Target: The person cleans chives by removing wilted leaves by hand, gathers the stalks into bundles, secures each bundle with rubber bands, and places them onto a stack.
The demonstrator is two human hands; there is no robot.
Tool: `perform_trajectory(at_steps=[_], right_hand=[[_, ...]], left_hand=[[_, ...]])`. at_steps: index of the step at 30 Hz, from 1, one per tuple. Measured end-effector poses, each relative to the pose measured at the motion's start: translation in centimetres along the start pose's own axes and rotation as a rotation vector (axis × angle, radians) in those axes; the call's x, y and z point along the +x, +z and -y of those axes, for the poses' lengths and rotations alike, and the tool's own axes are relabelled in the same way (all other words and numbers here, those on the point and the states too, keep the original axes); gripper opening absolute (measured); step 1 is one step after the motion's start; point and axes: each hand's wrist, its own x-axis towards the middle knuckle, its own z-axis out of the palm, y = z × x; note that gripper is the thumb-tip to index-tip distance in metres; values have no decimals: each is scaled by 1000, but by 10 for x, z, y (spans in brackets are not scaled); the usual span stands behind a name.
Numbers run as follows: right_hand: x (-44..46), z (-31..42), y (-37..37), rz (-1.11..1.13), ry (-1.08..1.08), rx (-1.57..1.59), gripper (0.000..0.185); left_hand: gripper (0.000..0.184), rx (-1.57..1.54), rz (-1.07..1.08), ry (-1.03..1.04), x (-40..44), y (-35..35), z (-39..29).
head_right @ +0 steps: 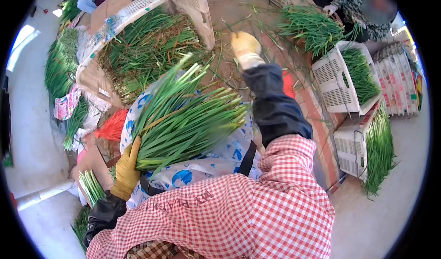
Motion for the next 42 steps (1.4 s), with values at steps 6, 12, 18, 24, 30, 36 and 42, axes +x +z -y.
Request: perform_trajectory(at_steps=[6,12,18,24,30,36,42], right_hand=[[-103,52,-7,526,-783,83,36],[-145,100,8,439,-558,178,37],[-147,75,21,675,-266,787,34],[-160,62,28,335,-316,547,33],[-117,26,1,-152,-385,-206,5],[-37,-114,-21,171,216,-771,23],[-59,45,-38,69,-462,9,49]], left_hand=[[74,10,-20,-6,-1,7,4],[92,-96,-120,20,-7,22,33],[95,-306,-159,-81,-4,19,19],[79,-158,-205,-81,-4,7,13],[82,-57,-176,-84,-11,4,20],[81,-7,-62,-138,-24,18,36],[74,-57,-124,-74,-18,16,26]])
